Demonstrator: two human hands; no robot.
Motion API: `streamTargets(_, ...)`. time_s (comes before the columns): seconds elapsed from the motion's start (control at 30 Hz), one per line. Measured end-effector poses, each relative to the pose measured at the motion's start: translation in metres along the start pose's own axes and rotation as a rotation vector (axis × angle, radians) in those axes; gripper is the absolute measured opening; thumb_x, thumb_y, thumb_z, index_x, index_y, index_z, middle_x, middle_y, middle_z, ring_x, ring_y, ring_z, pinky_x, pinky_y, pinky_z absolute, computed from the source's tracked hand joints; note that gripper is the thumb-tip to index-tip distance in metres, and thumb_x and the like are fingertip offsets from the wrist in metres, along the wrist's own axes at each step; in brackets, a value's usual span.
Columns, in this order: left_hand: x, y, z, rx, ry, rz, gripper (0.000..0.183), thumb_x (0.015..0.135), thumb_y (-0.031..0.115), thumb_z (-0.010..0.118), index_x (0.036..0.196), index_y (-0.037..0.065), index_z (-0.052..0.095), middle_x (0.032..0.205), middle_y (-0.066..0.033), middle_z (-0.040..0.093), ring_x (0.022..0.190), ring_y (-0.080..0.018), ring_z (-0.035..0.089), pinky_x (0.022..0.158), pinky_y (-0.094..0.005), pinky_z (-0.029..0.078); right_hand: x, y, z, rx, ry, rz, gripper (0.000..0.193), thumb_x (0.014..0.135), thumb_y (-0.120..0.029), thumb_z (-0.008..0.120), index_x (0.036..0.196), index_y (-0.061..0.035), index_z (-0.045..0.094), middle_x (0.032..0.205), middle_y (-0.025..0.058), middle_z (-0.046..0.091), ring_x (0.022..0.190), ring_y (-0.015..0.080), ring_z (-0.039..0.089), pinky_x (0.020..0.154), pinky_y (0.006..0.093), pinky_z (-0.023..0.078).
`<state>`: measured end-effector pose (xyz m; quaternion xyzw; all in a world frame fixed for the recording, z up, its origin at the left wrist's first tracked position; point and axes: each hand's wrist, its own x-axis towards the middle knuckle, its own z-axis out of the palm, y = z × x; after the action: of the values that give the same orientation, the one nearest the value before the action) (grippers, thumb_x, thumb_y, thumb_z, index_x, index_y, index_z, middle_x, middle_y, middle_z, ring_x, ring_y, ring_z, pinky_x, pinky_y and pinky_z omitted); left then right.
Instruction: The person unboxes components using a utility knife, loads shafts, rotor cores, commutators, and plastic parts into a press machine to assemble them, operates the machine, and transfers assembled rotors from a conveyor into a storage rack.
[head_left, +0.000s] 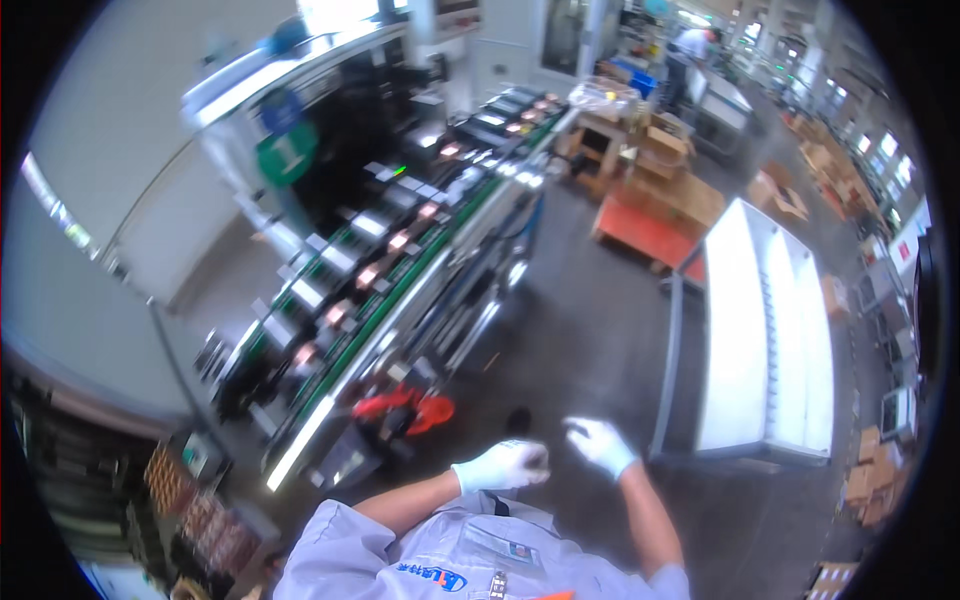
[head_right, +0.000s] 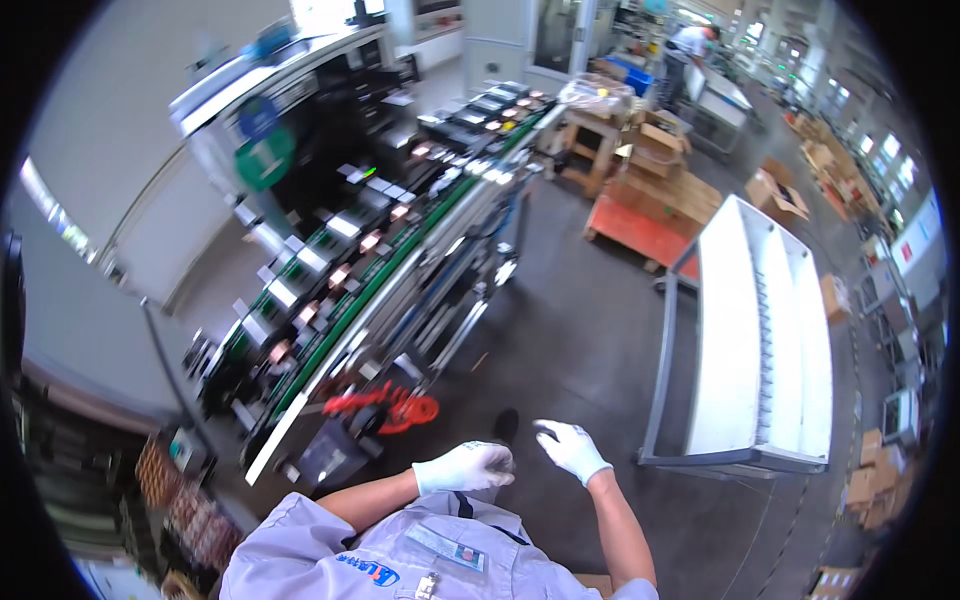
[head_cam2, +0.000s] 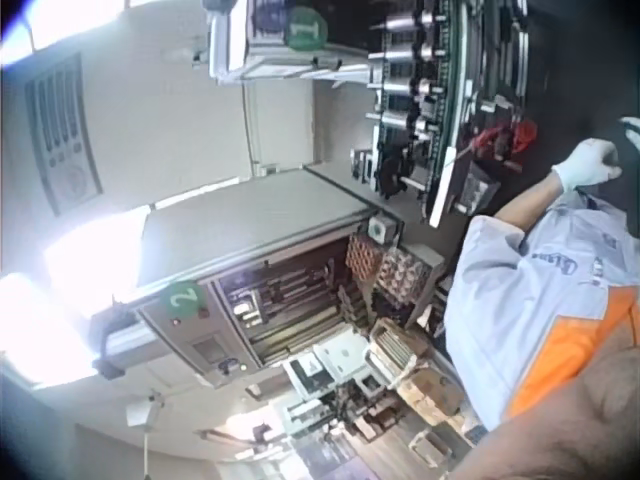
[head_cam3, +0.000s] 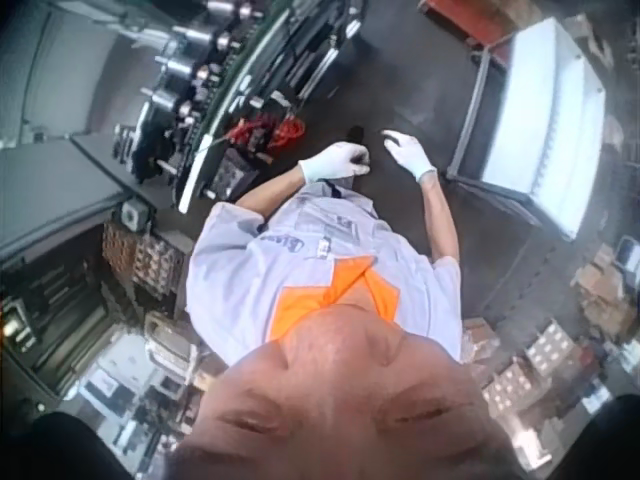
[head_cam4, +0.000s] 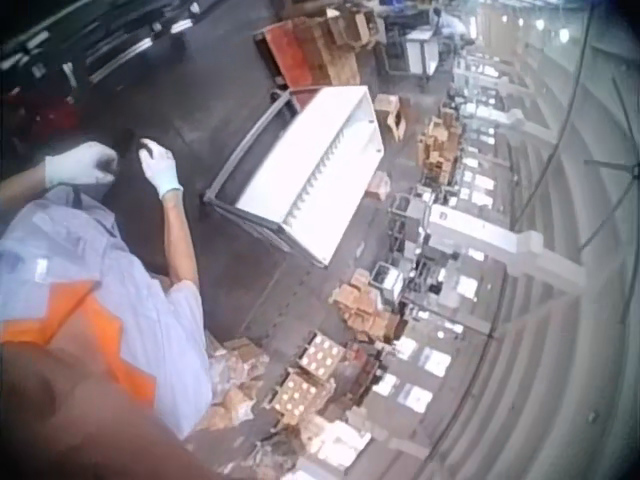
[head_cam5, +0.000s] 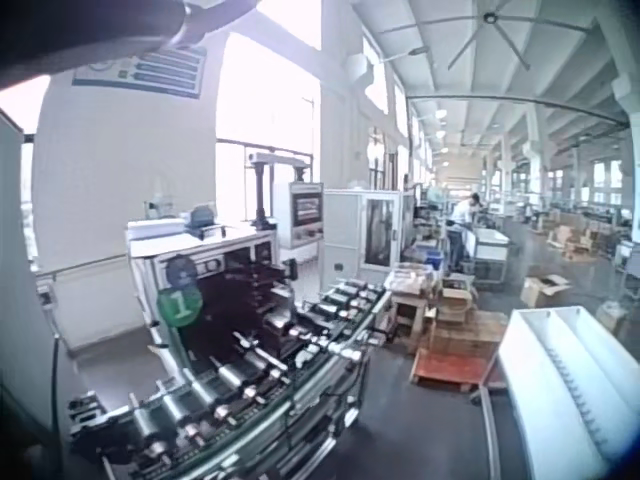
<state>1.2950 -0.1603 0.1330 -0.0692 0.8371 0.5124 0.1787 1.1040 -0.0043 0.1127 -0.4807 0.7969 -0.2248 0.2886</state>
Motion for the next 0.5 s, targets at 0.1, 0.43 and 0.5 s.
streamTargets(0.1, 0.103, 0.007, -0.036, -0.156, 0.086, 0.140, 0.029, 0.094, 0.027, 0.067, 0.104, 0.000, 0.066, 0.095, -0.0121, 0.071, 0.090, -0.0248, 0.068, 0.083, -0.0361, 0.052, 0.015, 0.084, -0.054, -0.086, 0.091, 0.156, 0.033, 0.096, -0.025, 0.058, 0.122, -0.0091, 0.070, 0.115, 0.0191, 0.071, 0.103, 0.0377, 0.068, 0.092, 0.0427, 0.053)
streamTargets(0.43, 0.360, 0.023, -0.204, -0.540, 0.463, 0.121, 0.067, 0.096, 0.019, 0.069, 0.150, -0.004, 0.037, 0.134, -0.0155, 0.059, 0.124, -0.0196, 0.056, 0.104, -0.0312, 0.046, 0.194, 0.231, -0.192, 0.520, 0.224, 0.432, 0.023, 0.099, -0.016, 0.062, 0.109, 0.0026, 0.072, 0.090, 0.0076, 0.074, 0.078, 0.0139, 0.067, 0.070, 0.0307, 0.053)
streamTargets(0.5, 0.388, 0.027, -0.247, -0.633, 0.661, 0.077, 0.069, 0.095, 0.026, 0.070, 0.148, -0.006, 0.039, 0.137, -0.0164, 0.058, 0.127, -0.0221, 0.055, 0.108, -0.0335, 0.043, 0.260, 0.238, -0.215, 0.561, 0.132, 0.405, 0.028, 0.100, -0.019, 0.060, 0.113, 0.0036, 0.072, 0.093, 0.0082, 0.076, 0.080, 0.0134, 0.071, 0.071, 0.0279, 0.054)
